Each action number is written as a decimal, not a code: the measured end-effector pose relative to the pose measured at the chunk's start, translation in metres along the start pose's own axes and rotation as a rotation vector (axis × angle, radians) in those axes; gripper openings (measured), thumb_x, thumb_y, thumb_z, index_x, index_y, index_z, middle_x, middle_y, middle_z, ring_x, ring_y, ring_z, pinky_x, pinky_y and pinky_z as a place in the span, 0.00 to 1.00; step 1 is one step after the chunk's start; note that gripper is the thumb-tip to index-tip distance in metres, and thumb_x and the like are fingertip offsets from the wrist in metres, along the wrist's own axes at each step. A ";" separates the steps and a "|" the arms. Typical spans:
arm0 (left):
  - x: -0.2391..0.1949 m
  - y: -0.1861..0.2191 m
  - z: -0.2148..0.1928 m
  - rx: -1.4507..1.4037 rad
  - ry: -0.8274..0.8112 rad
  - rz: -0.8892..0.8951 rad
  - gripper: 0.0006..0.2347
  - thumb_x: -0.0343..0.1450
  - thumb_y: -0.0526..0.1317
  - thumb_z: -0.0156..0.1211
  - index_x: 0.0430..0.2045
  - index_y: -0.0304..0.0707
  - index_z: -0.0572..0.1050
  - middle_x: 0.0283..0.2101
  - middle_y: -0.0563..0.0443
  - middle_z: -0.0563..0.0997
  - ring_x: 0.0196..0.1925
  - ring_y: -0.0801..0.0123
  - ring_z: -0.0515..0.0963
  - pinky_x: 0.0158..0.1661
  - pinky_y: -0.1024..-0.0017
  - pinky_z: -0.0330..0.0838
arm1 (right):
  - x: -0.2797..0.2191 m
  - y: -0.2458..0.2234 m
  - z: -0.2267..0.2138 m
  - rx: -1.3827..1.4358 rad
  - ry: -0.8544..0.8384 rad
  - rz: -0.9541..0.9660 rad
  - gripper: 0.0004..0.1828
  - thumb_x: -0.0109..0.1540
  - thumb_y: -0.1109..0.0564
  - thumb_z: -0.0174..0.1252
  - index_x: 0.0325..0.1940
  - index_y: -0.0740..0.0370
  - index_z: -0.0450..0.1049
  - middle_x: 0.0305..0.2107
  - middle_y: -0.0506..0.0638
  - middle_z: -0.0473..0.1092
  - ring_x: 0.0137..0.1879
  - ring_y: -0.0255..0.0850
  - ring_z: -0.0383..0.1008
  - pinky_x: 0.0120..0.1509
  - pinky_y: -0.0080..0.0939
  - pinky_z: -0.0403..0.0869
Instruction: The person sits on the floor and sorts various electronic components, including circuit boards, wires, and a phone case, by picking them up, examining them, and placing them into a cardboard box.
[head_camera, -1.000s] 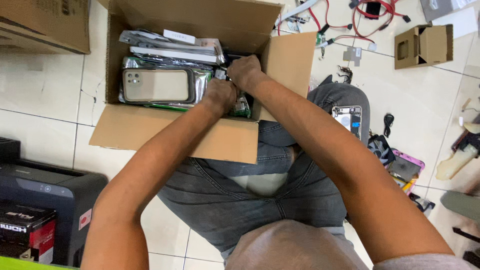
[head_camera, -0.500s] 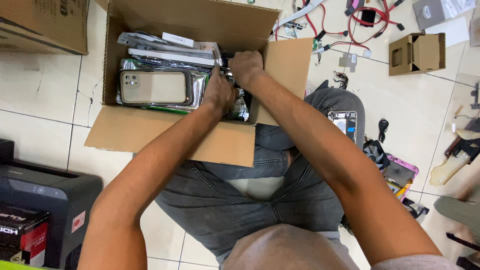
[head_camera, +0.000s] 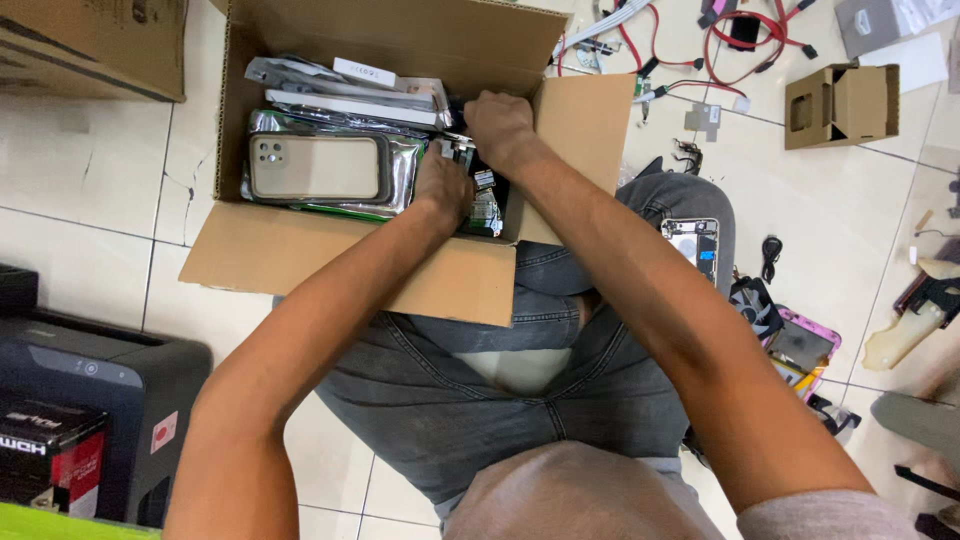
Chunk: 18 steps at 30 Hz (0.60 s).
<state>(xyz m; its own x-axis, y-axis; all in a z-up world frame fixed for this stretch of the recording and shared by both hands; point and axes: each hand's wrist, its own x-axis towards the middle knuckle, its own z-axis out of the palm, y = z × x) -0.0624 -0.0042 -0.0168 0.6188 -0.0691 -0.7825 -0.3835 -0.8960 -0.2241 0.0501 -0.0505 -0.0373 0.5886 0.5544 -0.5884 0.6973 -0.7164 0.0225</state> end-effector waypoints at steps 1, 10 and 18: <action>0.011 0.001 0.007 0.002 0.002 0.002 0.20 0.81 0.52 0.37 0.65 0.52 0.69 0.67 0.53 0.74 0.72 0.60 0.69 0.71 0.49 0.45 | 0.004 0.002 0.006 0.000 0.000 0.003 0.18 0.64 0.55 0.64 0.59 0.52 0.78 0.55 0.52 0.75 0.61 0.49 0.76 0.57 0.43 0.76; 0.010 0.002 0.009 -0.047 -0.013 0.017 0.24 0.81 0.41 0.36 0.77 0.48 0.51 0.61 0.59 0.79 0.66 0.60 0.74 0.70 0.54 0.47 | 0.021 0.004 0.017 -0.121 0.114 -0.031 0.23 0.63 0.60 0.58 0.64 0.51 0.72 0.57 0.54 0.70 0.61 0.52 0.73 0.59 0.49 0.75; 0.038 0.009 0.022 -0.042 -0.110 -0.044 0.30 0.78 0.53 0.37 0.78 0.48 0.44 0.73 0.58 0.66 0.77 0.53 0.60 0.70 0.48 0.35 | 0.016 0.001 0.013 -0.089 0.147 -0.023 0.19 0.61 0.65 0.61 0.55 0.52 0.80 0.50 0.52 0.77 0.56 0.51 0.79 0.51 0.49 0.79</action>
<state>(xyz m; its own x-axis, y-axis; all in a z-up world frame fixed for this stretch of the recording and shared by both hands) -0.0577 -0.0053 -0.0617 0.5543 0.0171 -0.8321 -0.3270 -0.9149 -0.2367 0.0552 -0.0479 -0.0571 0.6210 0.6308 -0.4653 0.7410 -0.6660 0.0861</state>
